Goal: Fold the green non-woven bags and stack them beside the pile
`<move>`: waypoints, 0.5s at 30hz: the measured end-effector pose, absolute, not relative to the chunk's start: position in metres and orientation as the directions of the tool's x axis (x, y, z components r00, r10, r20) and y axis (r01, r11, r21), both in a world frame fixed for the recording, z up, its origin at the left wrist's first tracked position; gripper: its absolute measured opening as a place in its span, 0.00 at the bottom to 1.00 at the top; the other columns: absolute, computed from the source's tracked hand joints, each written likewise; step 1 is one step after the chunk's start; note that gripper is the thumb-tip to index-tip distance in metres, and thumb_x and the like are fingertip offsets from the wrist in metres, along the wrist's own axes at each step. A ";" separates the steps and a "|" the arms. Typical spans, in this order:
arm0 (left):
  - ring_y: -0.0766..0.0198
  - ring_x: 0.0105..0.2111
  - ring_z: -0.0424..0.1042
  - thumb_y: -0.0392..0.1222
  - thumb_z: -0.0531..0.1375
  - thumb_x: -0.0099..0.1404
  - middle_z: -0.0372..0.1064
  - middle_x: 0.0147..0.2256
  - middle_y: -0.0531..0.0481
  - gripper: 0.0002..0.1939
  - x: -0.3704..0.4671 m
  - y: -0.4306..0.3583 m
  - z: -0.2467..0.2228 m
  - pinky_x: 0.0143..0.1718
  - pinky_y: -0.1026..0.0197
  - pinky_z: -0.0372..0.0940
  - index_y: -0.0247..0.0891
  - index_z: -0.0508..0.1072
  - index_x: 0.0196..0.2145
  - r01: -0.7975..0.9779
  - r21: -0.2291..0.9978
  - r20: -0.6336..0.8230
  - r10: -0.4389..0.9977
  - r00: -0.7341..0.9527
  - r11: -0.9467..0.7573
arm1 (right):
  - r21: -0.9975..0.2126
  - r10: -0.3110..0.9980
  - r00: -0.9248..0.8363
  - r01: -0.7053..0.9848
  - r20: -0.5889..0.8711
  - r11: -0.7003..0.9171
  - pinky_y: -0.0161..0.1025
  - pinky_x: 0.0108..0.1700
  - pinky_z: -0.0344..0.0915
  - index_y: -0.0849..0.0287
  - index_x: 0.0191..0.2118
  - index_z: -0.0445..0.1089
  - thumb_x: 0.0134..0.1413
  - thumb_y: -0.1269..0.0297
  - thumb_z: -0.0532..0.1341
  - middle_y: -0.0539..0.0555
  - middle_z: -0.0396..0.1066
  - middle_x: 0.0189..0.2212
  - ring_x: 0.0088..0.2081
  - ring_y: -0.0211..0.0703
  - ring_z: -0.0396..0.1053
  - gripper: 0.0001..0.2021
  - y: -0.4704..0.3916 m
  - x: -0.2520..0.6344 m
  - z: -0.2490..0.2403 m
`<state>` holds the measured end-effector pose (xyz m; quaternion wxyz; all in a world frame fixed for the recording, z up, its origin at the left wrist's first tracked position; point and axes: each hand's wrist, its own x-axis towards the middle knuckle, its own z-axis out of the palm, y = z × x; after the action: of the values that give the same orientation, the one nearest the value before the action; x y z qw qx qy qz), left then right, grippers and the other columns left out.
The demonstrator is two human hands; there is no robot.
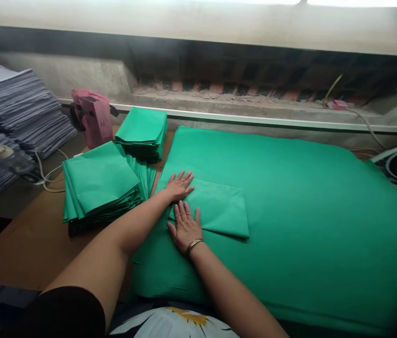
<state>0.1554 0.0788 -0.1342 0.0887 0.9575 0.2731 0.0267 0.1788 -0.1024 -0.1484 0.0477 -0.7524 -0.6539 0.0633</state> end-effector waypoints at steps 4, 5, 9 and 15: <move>0.55 0.65 0.32 0.59 0.37 0.68 0.32 0.66 0.54 0.32 0.155 0.080 -0.133 0.62 0.44 0.36 0.45 0.39 0.65 0.528 0.117 0.026 0.534 0.845 -0.841 | -0.125 0.950 0.313 0.943 0.004 -0.310 0.61 0.60 0.17 0.60 0.66 0.36 0.60 0.42 0.33 0.51 0.25 0.65 0.65 0.47 0.20 0.35 -0.165 0.227 -0.149; 0.54 0.65 0.33 0.59 0.37 0.68 0.32 0.66 0.54 0.32 0.156 0.079 -0.132 0.61 0.44 0.37 0.45 0.39 0.65 0.537 0.094 0.032 0.542 0.840 -0.838 | -0.100 0.916 0.401 0.912 0.003 -0.399 0.61 0.60 0.17 0.60 0.66 0.35 0.60 0.41 0.33 0.52 0.24 0.65 0.65 0.48 0.20 0.36 -0.190 0.250 -0.147; 0.49 0.65 0.33 0.58 0.42 0.66 0.32 0.65 0.49 0.34 0.149 0.049 -0.128 0.61 0.42 0.38 0.41 0.42 0.65 0.549 0.000 0.131 0.544 0.829 -0.836 | -0.022 0.739 0.673 0.739 -0.023 -0.674 0.62 0.60 0.20 0.61 0.66 0.34 0.59 0.39 0.33 0.53 0.26 0.66 0.65 0.50 0.21 0.38 -0.278 0.324 -0.142; 0.57 0.63 0.46 0.58 0.50 0.62 0.41 0.63 0.61 0.36 0.071 -0.013 -0.151 0.61 0.52 0.43 0.57 0.37 0.63 0.162 -0.053 0.147 0.153 0.977 -0.985 | -0.054 0.417 0.905 0.422 0.085 -0.905 0.47 0.63 0.38 0.60 0.64 0.49 0.61 0.46 0.45 0.54 0.43 0.64 0.63 0.45 0.39 0.31 -0.345 0.434 -0.132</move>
<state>0.0707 -0.0129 -0.1512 -0.0322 0.9938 0.0792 0.0712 0.4337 -0.3454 -0.1322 0.0358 -0.9753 -0.2151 -0.0358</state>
